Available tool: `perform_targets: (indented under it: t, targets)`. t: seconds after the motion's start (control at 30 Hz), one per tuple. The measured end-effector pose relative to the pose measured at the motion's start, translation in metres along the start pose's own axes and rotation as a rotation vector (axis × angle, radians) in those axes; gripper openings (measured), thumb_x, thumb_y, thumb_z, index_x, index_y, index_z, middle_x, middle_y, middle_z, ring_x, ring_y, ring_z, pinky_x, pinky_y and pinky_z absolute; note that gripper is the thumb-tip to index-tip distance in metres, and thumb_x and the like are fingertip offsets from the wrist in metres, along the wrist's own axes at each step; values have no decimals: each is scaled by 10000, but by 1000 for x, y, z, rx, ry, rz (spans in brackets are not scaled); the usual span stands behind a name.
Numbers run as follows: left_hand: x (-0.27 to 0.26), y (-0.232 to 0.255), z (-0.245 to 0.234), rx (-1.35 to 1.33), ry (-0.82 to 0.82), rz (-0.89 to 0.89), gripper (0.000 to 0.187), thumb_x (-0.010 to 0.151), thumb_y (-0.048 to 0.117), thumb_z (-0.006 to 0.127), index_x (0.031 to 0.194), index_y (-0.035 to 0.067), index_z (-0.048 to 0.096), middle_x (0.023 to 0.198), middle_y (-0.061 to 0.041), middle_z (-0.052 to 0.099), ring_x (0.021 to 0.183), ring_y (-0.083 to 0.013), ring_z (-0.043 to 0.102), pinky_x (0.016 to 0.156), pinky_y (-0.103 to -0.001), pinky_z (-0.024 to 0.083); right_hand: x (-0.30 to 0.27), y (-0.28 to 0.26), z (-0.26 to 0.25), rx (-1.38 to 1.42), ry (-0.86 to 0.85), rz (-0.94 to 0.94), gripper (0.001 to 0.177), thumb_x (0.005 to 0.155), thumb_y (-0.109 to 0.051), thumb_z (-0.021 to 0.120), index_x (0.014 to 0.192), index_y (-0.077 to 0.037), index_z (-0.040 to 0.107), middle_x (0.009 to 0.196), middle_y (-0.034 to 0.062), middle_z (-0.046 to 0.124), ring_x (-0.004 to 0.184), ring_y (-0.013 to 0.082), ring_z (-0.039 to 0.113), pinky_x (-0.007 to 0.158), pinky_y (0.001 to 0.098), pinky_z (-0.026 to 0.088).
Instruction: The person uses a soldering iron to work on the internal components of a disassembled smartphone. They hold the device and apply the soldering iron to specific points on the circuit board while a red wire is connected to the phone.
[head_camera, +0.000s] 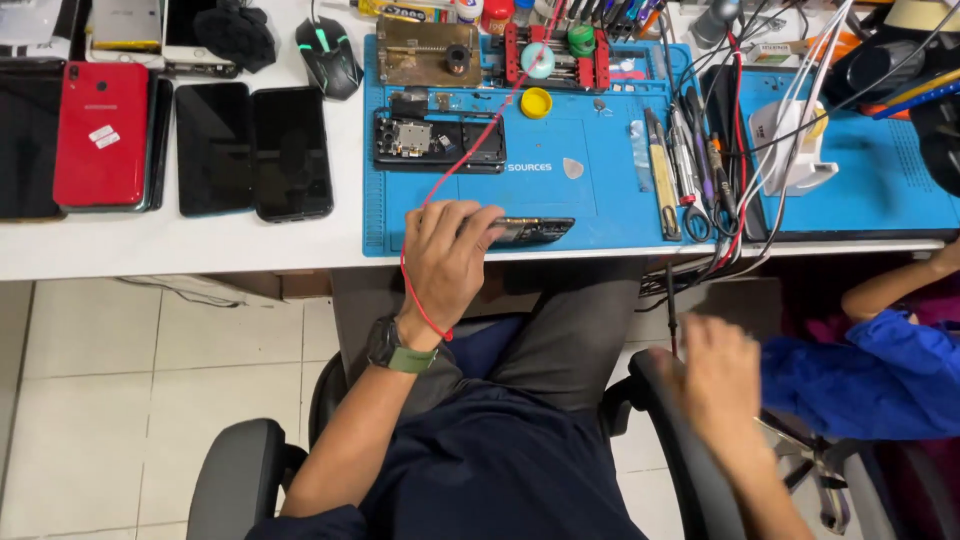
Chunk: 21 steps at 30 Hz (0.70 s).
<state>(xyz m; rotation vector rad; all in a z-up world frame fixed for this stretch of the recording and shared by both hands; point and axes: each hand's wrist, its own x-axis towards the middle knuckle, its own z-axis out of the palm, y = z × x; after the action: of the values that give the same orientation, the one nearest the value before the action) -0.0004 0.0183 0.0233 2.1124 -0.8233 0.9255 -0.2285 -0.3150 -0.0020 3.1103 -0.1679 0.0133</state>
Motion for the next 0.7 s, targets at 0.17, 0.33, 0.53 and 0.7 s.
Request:
perform_targets:
  t: [0.17, 0.33, 0.53, 0.7]
  targets:
    - [8, 3, -3, 48, -87, -25, 105, 1101, 184, 780, 1178, 141, 723, 1036, -10, 658, 951, -262, 564, 792, -418, 417, -39, -92, 55, 231, -614, -418, 552, 766, -409, 948, 1159, -203, 620, 1150, 95, 694, 1086, 364, 655, 947, 523, 513]
    - [6, 2, 2, 59, -84, -40, 157, 1062, 155, 833, 1156, 161, 708, 1110, -40, 656, 993, -279, 579, 762, -411, 475, -1, -126, 119, -43, -799, -702, 480, 903, -586, 802, 1056, -134, 755, 988, 163, 812, 935, 424, 790, 735, 561, 616]
    - [-1, 1, 10, -87, 49, -111, 144, 1087, 267, 779, 1155, 141, 762, 1297, -156, 555, 1216, -398, 553, 1012, -519, 552, 39, -143, 78, 57, -984, -627, 431, 919, -514, 798, 1114, -131, 775, 1135, 193, 774, 1032, 430, 757, 831, 560, 601]
    - [-3, -6, 21, -52, 117, -61, 166, 1043, 205, 853, 1182, 160, 775, 1218, -128, 574, 1080, -337, 585, 897, -454, 541, 105, -79, -62, 586, -844, -556, 356, 986, -523, 707, 1123, -201, 774, 1065, 4, 830, 1009, 230, 772, 864, 404, 556]
